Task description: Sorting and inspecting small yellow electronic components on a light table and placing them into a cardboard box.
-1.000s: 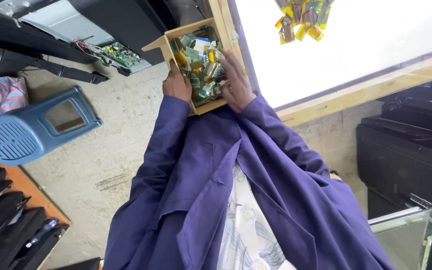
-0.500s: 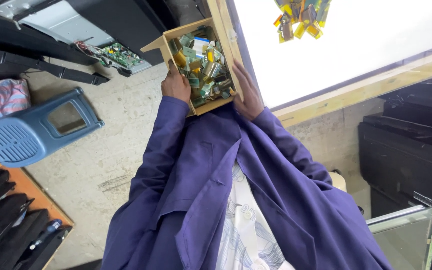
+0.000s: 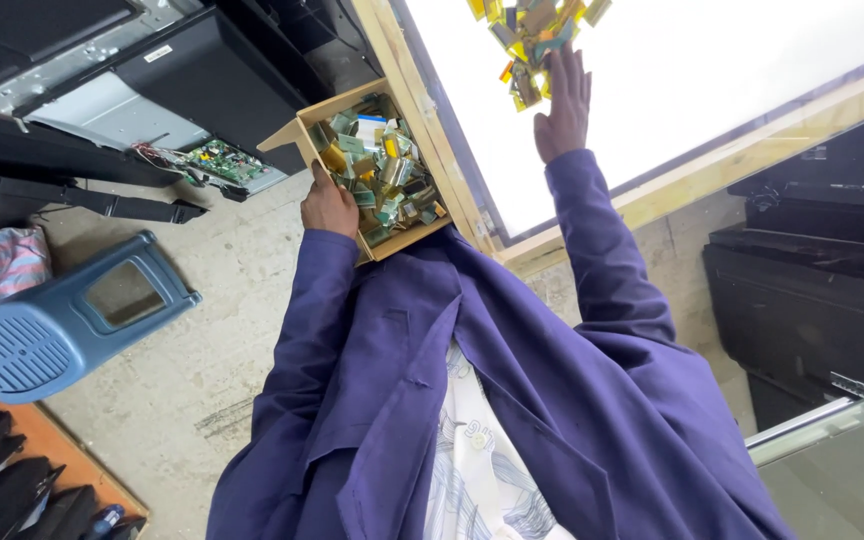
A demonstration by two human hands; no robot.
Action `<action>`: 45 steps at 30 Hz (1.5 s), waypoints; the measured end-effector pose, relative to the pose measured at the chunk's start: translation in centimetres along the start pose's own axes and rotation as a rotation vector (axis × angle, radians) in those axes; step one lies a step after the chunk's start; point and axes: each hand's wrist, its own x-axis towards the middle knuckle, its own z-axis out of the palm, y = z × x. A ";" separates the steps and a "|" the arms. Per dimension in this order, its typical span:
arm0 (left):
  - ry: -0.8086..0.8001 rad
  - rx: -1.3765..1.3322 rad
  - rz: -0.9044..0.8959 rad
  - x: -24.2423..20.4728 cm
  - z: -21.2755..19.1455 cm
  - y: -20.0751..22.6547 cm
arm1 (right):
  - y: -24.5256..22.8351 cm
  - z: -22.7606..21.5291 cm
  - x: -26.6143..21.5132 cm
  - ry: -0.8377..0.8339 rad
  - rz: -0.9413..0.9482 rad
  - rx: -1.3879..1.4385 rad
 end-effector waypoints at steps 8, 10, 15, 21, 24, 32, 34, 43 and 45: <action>-0.006 0.001 -0.004 -0.1 -0.2 0.1 | -4.8 4.7 -6.8 -0.119 -0.237 0.002; -0.005 -0.020 0.002 0.1 -0.1 0.0 | -5.1 4.6 -7.4 -0.121 -0.301 0.082; 0.005 -0.027 0.001 -0.1 0.4 -0.1 | -2.4 4.8 -8.0 0.219 -0.086 0.221; 0.005 -0.013 -0.009 0.0 0.2 0.1 | -6.7 6.0 -10.2 -0.107 -0.132 0.159; 0.023 -0.008 0.084 -0.8 -1.2 0.3 | -8.3 8.9 -11.6 -0.126 -0.387 0.246; 0.014 -0.023 0.047 -0.3 -0.4 0.2 | -7.5 4.8 -6.9 -0.085 -0.551 0.351; 0.014 -0.029 0.014 -0.1 0.3 -0.1 | -6.1 3.5 -4.0 -0.011 -0.490 0.279; 0.016 -0.009 0.016 0.0 0.5 -0.2 | -8.3 3.0 0.2 -0.198 -0.133 -0.226; 0.001 -0.011 0.008 -0.2 0.4 -0.2 | -9.9 3.7 -2.0 -0.262 -0.184 -0.193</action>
